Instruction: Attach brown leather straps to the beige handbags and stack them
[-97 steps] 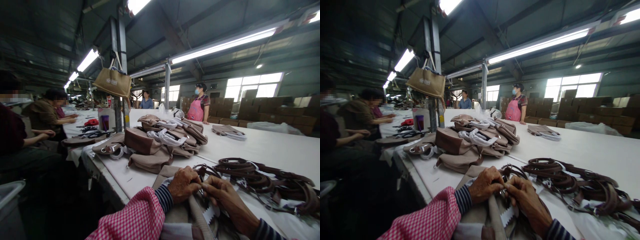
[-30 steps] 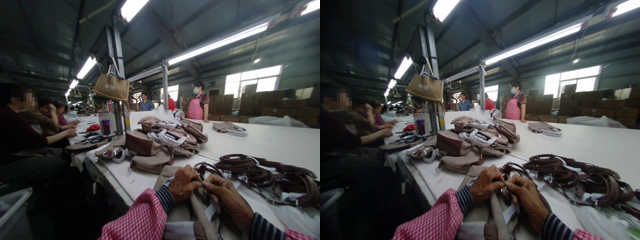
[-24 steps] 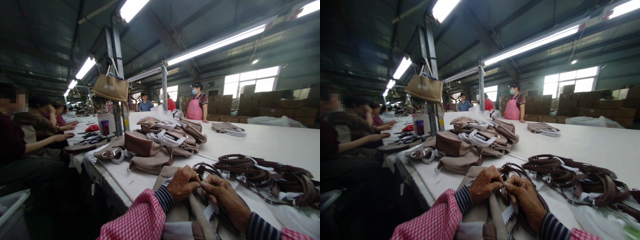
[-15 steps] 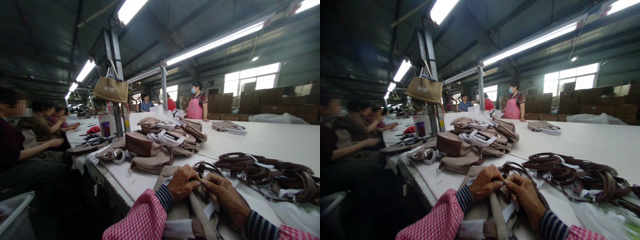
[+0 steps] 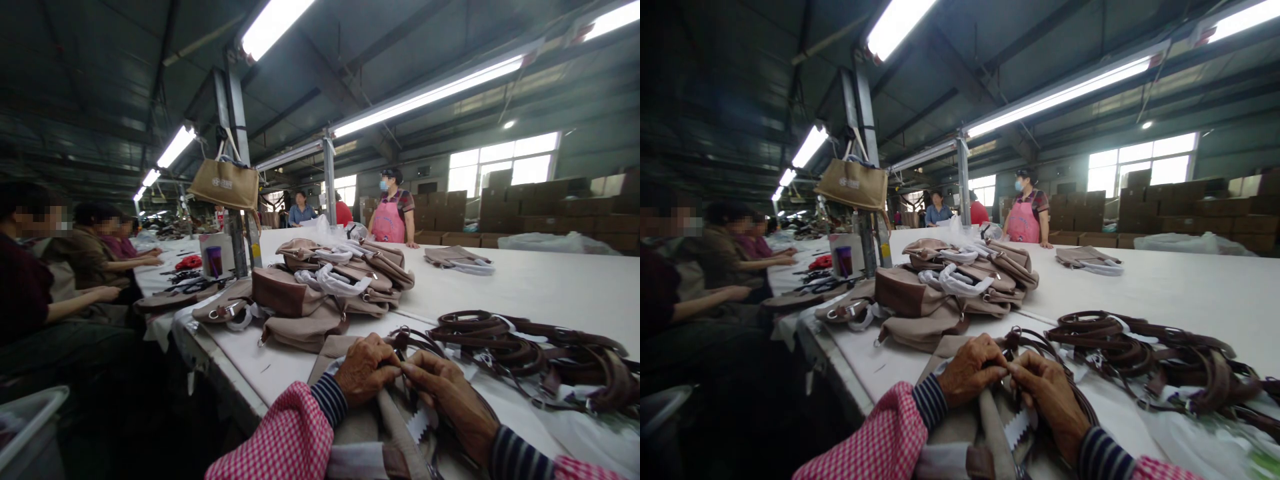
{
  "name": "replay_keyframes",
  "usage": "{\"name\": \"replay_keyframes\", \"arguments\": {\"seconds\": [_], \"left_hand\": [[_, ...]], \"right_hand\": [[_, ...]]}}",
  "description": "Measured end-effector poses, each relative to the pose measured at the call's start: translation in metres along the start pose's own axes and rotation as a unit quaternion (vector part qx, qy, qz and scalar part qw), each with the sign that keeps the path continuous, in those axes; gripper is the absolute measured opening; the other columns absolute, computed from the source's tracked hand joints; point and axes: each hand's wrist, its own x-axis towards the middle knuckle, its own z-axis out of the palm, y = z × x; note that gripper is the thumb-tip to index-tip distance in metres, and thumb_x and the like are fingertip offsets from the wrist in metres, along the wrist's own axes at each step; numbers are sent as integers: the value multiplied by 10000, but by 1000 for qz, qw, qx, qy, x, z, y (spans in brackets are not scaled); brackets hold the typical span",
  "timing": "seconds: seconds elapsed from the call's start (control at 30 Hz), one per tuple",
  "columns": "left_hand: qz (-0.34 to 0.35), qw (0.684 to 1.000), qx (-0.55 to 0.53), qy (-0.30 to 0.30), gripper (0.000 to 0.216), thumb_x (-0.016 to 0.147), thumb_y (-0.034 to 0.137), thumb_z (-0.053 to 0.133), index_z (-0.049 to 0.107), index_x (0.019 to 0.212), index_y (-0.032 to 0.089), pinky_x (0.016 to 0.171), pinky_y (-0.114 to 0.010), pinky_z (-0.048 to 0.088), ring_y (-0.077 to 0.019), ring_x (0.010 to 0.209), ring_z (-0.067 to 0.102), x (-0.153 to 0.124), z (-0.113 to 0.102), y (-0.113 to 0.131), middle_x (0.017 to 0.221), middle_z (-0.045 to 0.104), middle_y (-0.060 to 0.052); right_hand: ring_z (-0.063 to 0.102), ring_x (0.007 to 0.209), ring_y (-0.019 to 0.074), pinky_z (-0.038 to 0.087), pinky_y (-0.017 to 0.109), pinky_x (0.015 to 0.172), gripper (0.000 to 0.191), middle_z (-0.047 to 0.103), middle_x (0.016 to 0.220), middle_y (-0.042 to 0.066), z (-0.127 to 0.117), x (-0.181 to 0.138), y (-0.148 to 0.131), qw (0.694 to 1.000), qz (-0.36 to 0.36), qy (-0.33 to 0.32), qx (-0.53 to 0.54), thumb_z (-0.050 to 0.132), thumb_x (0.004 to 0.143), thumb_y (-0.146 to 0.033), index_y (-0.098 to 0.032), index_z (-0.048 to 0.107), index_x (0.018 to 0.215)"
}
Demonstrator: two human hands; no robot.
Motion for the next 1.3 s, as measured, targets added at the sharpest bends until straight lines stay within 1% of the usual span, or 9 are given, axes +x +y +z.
{"name": "replay_keyframes", "arguments": {"seconds": [0.33, 0.47, 0.57, 0.73, 1.03, 1.17, 1.3], "left_hand": [[5, 1000, 1, 7, 76, 904, 244, 770, 777, 973, 215, 976, -329, 413, -193, 1060, 624, 1, 2, 0, 1013, 660, -20], [7, 1000, -1, 9, 86, 899, 242, 776, 780, 979, 212, 971, -323, 414, -191, 1053, 626, 1, 2, 0, 1016, 661, -21], [3, 1000, 2, 5, 83, 897, 237, 775, 778, 975, 209, 970, -320, 414, -193, 1059, 624, 1, 1, 2, 1019, 659, -22], [-3, 1000, 10, -3, 82, 904, 250, 763, 774, 979, 220, 982, -327, 418, -199, 1067, 622, 1, -1, 3, 1031, 660, -23], [0, 1000, 12, 3, 88, 887, 232, 774, 780, 974, 216, 985, -334, 425, -203, 1054, 626, 1, 1, 3, 1025, 670, -31], [3, 1000, 9, 2, 99, 874, 229, 793, 786, 970, 205, 975, -333, 422, -204, 1055, 629, 2, 2, 1, 1015, 669, -32], [4, 1000, 4, 8, 107, 858, 210, 800, 790, 964, 206, 976, -332, 421, -203, 1041, 632, 2, 2, 0, 1000, 670, -30]], "right_hand": [[325, 533, 83, 250, 241, 502, 544, 475, 595, -38, -1, -1, 0, 1000, -5, -4, -12, 789, 759, -675, -167, 599, 712], [329, 534, 83, 240, 241, 497, 547, 487, 607, -32, 0, -1, -1, 1000, -7, -7, -11, 800, 742, -676, -164, 609, 719], [321, 527, 85, 235, 241, 489, 541, 481, 598, -32, -1, -2, 0, 1000, -4, -10, -13, 784, 762, -678, -167, 612, 724], [345, 545, 85, 260, 240, 512, 523, 520, 636, -20, -2, -1, 3, 1000, -12, -11, -17, 784, 784, -652, -163, 611, 720], [339, 541, 89, 244, 240, 498, 523, 499, 628, -23, -2, -2, 1, 1000, -5, -11, -14, 798, 762, -653, -165, 615, 715], [347, 554, 88, 259, 237, 510, 526, 527, 655, -11, -2, -1, 0, 1000, -13, -14, -21, 786, 777, -654, -155, 628, 725], [343, 554, 89, 260, 235, 502, 525, 518, 650, -16, -1, -2, 0, 1000, -9, -12, -19, 792, 774, -652, -161, 614, 720]]}}
